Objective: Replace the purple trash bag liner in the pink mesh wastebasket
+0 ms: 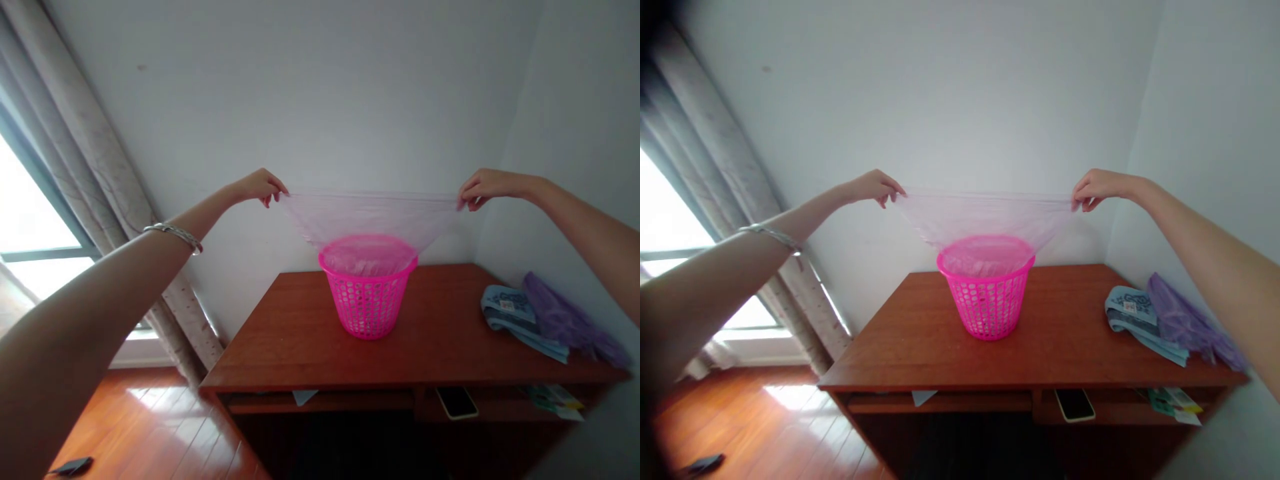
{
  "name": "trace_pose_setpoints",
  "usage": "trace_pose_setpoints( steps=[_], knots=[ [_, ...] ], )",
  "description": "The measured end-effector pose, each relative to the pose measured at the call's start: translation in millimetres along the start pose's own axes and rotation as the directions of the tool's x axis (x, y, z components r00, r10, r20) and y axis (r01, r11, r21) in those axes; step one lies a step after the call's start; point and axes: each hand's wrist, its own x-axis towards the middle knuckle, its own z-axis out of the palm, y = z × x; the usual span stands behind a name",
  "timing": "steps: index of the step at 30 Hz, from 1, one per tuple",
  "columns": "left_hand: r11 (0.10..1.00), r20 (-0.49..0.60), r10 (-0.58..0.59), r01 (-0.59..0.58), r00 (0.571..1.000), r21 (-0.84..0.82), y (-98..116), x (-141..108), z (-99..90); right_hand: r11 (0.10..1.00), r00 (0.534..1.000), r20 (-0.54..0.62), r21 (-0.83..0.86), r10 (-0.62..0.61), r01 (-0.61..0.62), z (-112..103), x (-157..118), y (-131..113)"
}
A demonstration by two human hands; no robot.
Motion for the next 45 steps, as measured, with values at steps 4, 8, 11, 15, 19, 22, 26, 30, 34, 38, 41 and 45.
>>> trace_pose_setpoints(
  steps=[4,8,11,15,19,22,26,30,34,38,41,45],
  knots=[
    [0.995,0.043,0.071,-0.073,0.997,0.061,3.7,-12.9,-25.0,0.999,0.996,0.093,-0.041,-0.009,0.013,-6.3,-9.2,-14.3],
    [0.992,0.078,0.068,-0.076,0.995,0.099,5.9,-25.8,-38.1,0.999,0.972,0.236,-0.041,-0.011,0.021,6.4,-28.3,-37.0],
    [0.997,0.116,0.051,-0.056,0.992,0.047,-0.1,-31.5,-40.7,0.995,0.959,0.281,-0.099,0.027,0.001,16.7,-37.3,-41.7],
    [0.995,0.101,0.045,-0.036,0.994,-0.089,-18.4,-32.2,-41.3,0.994,0.992,0.124,-0.108,-0.018,0.031,7.3,-41.4,-25.2],
    [0.953,0.034,0.061,-0.048,0.998,-0.299,-35.9,-39.3,-35.8,0.993,0.99,-0.116,0.083,-0.079,0.089,-3.6,-56.7,-5.4],
    [0.832,-0.087,0.059,-0.097,0.994,-0.546,-53.1,-56.2,-16.1,0.923,0.946,-0.305,0.324,-0.107,0.209,21.3,-71.7,9.9],
    [0.698,-0.017,0.032,-0.035,0.999,-0.716,-87.0,-79.1,39.6,0.766,0.923,-0.361,0.555,-0.13,0.325,98.3,-71.5,34.5],
    [0.74,0.195,0.05,0.094,0.98,-0.666,-95.4,-72.8,101.2,0.745,0.971,-0.217,0.63,-0.104,0.221,165.9,-37.9,34.3],
    [0.639,0.068,0.288,-0.139,0.955,-0.756,-51.7,-44.9,141.2,0.544,0.929,-0.264,0.755,-0.259,0.366,187.3,3.6,-4.7],
    [0.358,0.051,0.348,-0.082,0.936,-0.93,1.7,-23.2,167.3,0.274,0.903,-0.218,0.903,-0.371,0.33,189.4,29.4,-45.6],
    [0.112,0.048,0.317,0.012,0.947,-0.994,28.0,-14.5,184.5,0.078,0.934,-0.192,0.971,-0.3,0.225,192.4,40.2,-64.8],
    [-0.205,-0.111,0.173,-0.074,0.979,-0.976,46.9,-8.3,203.3,-0.113,0.946,-0.228,0.972,-0.232,0.206,196.2,48.4,-82.1]
  ],
)
